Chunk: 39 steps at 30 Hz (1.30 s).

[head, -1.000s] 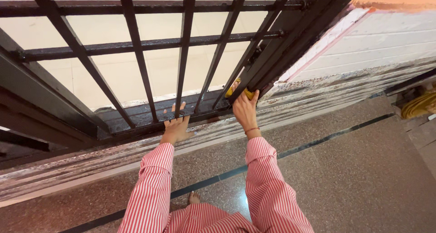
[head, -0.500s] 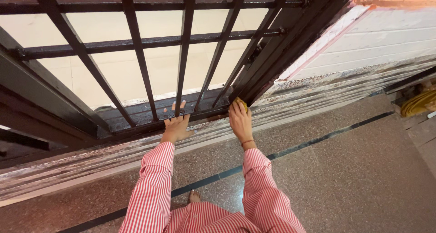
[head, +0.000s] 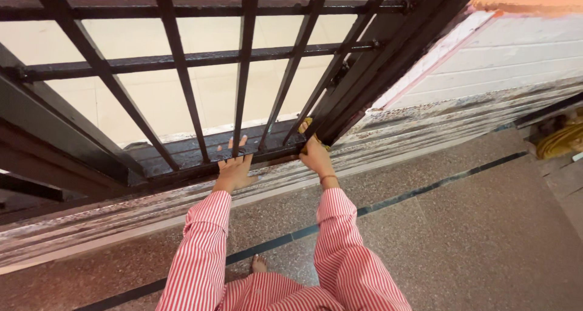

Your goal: The person cleans a metal window grille using a yellow cloth. They wipe the horizontal and vertical bars of the grille, moving the cloth back and forth to remove dust or dirt from the surface.

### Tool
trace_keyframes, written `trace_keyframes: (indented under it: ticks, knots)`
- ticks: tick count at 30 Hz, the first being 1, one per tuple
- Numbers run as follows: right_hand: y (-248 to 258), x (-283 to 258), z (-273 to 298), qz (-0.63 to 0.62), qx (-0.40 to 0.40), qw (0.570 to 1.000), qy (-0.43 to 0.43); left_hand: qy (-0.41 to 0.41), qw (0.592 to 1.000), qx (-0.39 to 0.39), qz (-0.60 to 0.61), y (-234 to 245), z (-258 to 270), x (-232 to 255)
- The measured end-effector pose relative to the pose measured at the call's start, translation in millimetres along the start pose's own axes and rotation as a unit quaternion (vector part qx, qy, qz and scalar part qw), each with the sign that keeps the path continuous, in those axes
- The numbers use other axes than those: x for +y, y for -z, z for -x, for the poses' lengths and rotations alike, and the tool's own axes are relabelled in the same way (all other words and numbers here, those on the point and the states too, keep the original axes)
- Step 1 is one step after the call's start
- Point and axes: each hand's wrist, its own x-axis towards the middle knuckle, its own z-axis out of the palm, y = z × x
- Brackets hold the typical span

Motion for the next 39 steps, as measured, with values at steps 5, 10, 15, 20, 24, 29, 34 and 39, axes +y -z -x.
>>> trace_keyframes:
  ticks: [5,10,15,20,24,29,34,39]
  knots:
    - [-7,-4,10,-0.036,0.012,0.997,-0.065,0.001,1.000,-0.004,-0.009,-3,-4,-1]
    - [-27,-5,40,-0.032,0.082,0.992,-0.089,0.001,1.000,-0.026,0.007,-11,-10,-4]
    - [-8,-9,19,-0.003,-0.018,0.986,-0.166,0.006,1.000,-0.011,-0.002,-1,-3,0]
    - [6,-22,-1,-0.020,0.040,0.997,-0.056,0.009,1.000,-0.006,0.004,5,3,5]
    - [-20,-20,12,0.041,0.081,0.985,-0.144,0.003,1.000,0.018,-0.021,1,2,3]
    - [-28,-23,37,0.022,0.199,0.967,-0.156,0.003,1.000,0.021,-0.020,-3,1,2]
    - [-35,20,49,-0.291,0.263,0.878,-0.273,-0.003,0.999,0.030,-0.021,-4,1,2]
    - [-30,40,61,-0.064,0.364,0.903,-0.219,0.004,0.999,0.045,-0.016,4,9,10]
